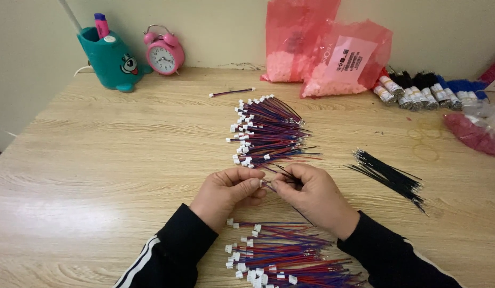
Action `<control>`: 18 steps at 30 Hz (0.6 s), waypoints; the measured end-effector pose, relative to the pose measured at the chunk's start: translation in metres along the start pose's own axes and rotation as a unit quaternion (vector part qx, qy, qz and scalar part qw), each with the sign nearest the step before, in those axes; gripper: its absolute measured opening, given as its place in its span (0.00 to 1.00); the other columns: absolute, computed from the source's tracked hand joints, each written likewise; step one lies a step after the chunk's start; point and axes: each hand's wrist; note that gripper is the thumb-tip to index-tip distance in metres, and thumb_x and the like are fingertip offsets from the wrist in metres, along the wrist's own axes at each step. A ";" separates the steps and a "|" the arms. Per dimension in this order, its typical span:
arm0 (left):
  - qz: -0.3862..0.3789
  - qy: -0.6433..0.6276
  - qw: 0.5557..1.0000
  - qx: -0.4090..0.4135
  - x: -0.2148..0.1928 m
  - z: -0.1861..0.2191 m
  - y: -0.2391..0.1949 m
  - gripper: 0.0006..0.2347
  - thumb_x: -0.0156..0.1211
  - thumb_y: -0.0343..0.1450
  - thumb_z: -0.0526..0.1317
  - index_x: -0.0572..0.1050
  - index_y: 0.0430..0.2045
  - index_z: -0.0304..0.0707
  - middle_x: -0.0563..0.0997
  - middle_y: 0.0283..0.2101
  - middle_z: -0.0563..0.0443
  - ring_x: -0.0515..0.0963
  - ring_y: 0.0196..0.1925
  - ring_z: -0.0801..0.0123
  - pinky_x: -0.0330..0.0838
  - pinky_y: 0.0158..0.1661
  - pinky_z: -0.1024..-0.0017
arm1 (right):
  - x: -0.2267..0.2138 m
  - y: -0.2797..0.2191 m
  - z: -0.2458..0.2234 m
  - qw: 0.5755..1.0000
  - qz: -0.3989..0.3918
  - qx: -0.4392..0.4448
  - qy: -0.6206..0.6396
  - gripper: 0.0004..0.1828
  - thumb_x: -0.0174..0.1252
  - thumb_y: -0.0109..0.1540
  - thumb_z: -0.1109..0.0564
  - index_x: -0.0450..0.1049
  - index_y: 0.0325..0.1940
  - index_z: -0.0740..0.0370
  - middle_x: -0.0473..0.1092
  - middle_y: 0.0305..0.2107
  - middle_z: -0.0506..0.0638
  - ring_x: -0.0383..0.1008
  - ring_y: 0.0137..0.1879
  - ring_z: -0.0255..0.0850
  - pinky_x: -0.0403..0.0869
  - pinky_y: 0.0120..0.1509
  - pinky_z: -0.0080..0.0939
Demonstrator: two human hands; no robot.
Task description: A person is organizing and aligning small electronic wire connectors on a wooden table, preparing them for assembly or packaging.
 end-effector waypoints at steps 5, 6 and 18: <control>0.021 0.015 1.000 0.005 0.006 0.005 -0.002 0.10 0.63 0.66 0.30 0.79 0.38 0.23 0.81 0.29 0.38 0.85 0.31 0.58 0.83 0.35 0.65 | 0.001 -0.005 -0.004 0.998 0.005 -0.036 -0.053 0.04 0.65 0.55 0.59 0.80 0.28 0.62 0.72 0.19 0.50 0.71 0.30 0.34 0.72 0.37 0.34; 0.025 0.017 1.000 0.007 0.007 0.005 -0.003 0.10 0.64 0.66 0.30 0.79 0.38 0.23 0.81 0.29 0.38 0.85 0.31 0.57 0.83 0.35 0.65 | 0.001 -0.005 -0.004 0.997 0.007 -0.042 -0.061 0.05 0.65 0.55 0.58 0.80 0.27 0.62 0.71 0.18 0.49 0.70 0.29 0.34 0.72 0.36 0.34; 0.011 0.023 1.000 0.016 0.003 -0.003 0.000 0.09 0.62 0.66 0.28 0.79 0.38 0.22 0.82 0.30 0.36 0.84 0.31 0.57 0.83 0.36 0.64 | 0.002 -0.003 -0.005 0.999 -0.019 -0.024 -0.023 0.05 0.64 0.56 0.59 0.80 0.30 0.65 0.73 0.21 0.52 0.70 0.33 0.36 0.72 0.40 0.39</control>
Point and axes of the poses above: each hand's wrist, its own y-axis towards the middle knuckle, its own x-axis out of the palm, z = x × y
